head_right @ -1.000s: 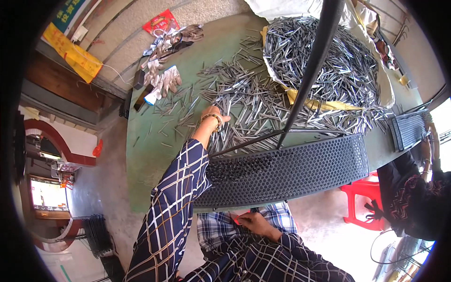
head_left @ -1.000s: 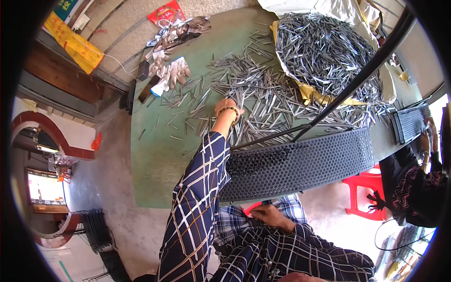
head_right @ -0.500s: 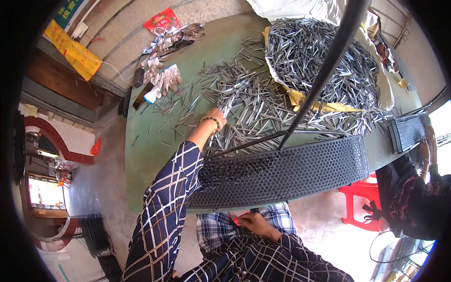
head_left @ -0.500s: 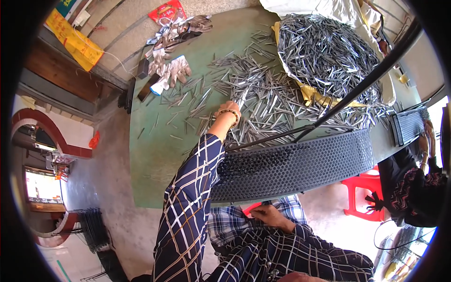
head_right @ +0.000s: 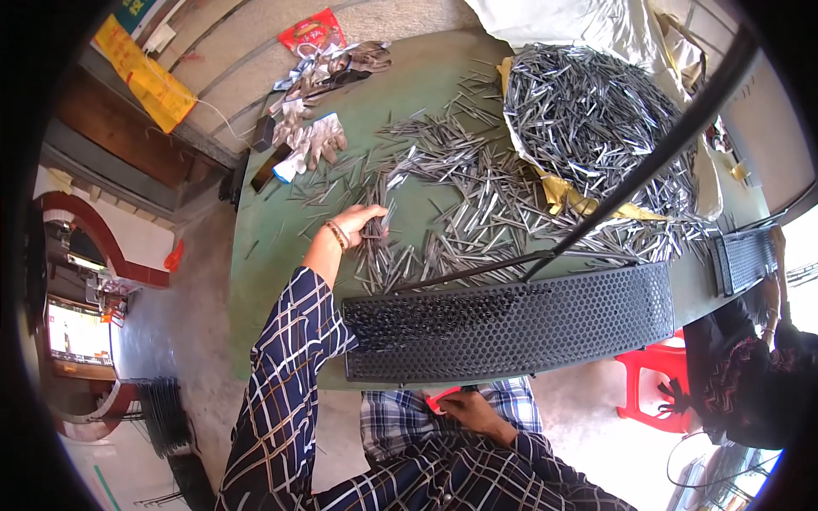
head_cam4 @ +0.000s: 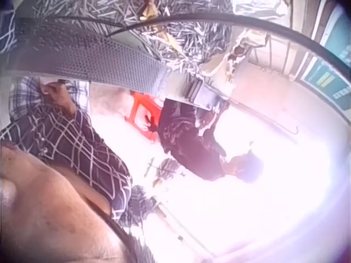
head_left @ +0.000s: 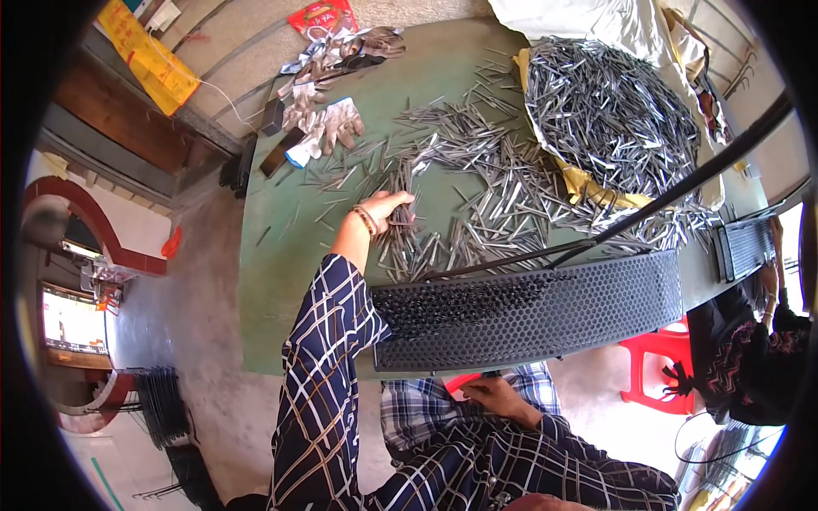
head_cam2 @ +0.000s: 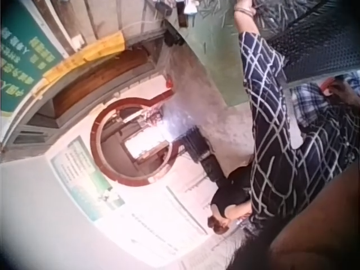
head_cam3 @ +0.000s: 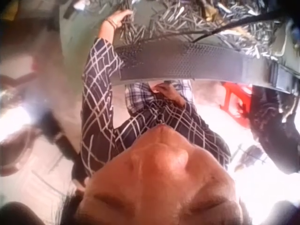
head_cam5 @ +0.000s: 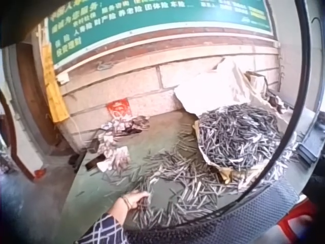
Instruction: The person is manually inserting small metal rods into the holes of a perforated metal grid strip.
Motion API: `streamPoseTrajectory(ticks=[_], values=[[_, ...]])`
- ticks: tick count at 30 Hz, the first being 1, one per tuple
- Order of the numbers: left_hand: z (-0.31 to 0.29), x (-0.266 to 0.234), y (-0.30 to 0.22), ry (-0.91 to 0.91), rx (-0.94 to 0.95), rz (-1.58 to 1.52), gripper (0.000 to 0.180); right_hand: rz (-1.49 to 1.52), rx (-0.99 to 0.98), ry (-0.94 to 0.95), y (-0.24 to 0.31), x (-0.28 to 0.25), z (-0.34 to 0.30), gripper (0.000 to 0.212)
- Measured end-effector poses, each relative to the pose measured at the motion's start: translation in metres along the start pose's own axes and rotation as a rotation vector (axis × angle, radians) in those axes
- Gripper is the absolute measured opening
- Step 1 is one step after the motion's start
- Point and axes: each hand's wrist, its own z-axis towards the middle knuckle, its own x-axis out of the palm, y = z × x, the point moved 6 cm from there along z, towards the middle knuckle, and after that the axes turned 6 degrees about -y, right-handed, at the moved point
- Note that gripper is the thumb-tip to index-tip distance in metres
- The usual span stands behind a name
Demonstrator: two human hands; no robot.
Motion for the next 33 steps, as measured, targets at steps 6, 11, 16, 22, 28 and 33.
streamPoseTrajectory(ticks=[6, 11, 16, 22, 28, 33], values=[[-0.009, -0.026, 0.005, 0.120, 0.038, -0.431, 0.018, -0.047, 0.050, 0.028, 0.006, 0.001, 0.001, 0.020], [-0.017, -0.057, 0.016, -0.147, 0.109, -0.515, 0.017, -0.021, 0.075, 0.007, 0.004, 0.001, 0.005, 0.019], [-0.038, -0.080, 0.009, -0.395, 0.550, -0.471, 0.019, -0.033, 0.089, -0.011, 0.005, 0.006, 0.006, 0.019], [-0.058, -0.091, 0.001, -0.774, 1.083, -0.079, 0.019, -0.037, 0.103, 0.000, 0.002, 0.011, 0.006, 0.019], [-0.046, -0.059, 0.007, -0.667, 0.965, -0.107, 0.019, -0.008, 0.111, -0.049, 0.003, 0.001, 0.004, 0.020], [-0.035, -0.090, 0.013, -0.823, 0.967, -0.259, 0.020, -0.063, 0.113, -0.023, 0.003, 0.003, 0.005, 0.020]])
